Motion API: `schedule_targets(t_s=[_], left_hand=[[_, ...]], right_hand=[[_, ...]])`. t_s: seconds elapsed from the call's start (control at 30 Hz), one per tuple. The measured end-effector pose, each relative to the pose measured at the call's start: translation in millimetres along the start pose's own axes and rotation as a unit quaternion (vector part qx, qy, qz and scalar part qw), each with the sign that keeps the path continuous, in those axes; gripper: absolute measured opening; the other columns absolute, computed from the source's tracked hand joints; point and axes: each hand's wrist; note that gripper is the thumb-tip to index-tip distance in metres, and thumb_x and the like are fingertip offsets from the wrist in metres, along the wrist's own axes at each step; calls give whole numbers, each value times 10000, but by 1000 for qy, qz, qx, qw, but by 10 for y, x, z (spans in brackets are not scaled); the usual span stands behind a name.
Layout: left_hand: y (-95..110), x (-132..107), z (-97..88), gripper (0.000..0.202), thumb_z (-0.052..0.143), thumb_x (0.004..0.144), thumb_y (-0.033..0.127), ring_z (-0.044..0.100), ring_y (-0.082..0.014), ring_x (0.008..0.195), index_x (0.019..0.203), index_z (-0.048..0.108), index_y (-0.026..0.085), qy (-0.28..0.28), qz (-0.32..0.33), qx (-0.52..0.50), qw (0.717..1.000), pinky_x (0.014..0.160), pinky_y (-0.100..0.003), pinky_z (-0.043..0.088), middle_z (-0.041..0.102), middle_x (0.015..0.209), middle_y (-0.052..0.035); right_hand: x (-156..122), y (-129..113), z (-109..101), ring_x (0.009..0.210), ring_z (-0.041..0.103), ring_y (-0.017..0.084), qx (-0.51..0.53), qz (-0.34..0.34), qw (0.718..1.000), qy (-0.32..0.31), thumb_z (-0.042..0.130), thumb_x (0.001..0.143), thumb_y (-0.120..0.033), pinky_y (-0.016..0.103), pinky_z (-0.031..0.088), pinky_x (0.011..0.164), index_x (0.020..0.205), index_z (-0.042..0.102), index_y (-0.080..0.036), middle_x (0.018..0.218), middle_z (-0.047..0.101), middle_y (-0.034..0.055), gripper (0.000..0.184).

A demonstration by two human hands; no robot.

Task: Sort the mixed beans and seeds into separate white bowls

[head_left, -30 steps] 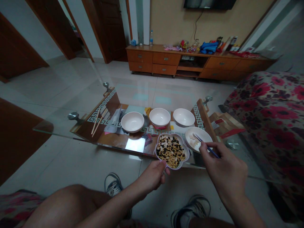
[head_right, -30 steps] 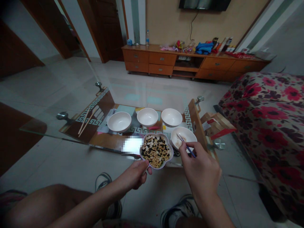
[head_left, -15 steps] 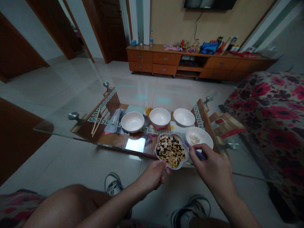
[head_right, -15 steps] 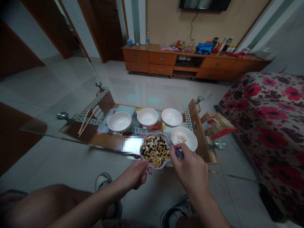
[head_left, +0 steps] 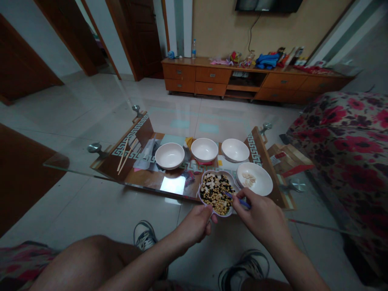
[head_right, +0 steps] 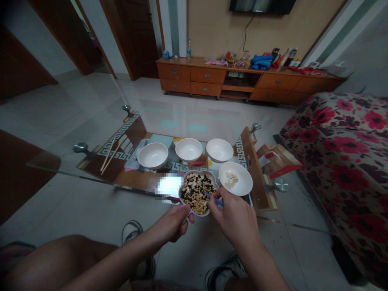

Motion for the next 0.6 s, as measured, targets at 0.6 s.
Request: schedule_targets(t_s=[0.6], left_hand=[[1,0,3,550,344,872,709,213,-58,321,843,535,194,4,0,4,1000,376,-194,163,404,431,85]], right_hand=[[9,-13,6,525,652,186,-6,-15,999,-32,525,859,-428,253,234,477,758,631,-238,618,679,11,240]])
Point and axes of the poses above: each hand's wrist, its own x-axis towards the middle knuckle, its own z-axis out of the palm, y = z × x
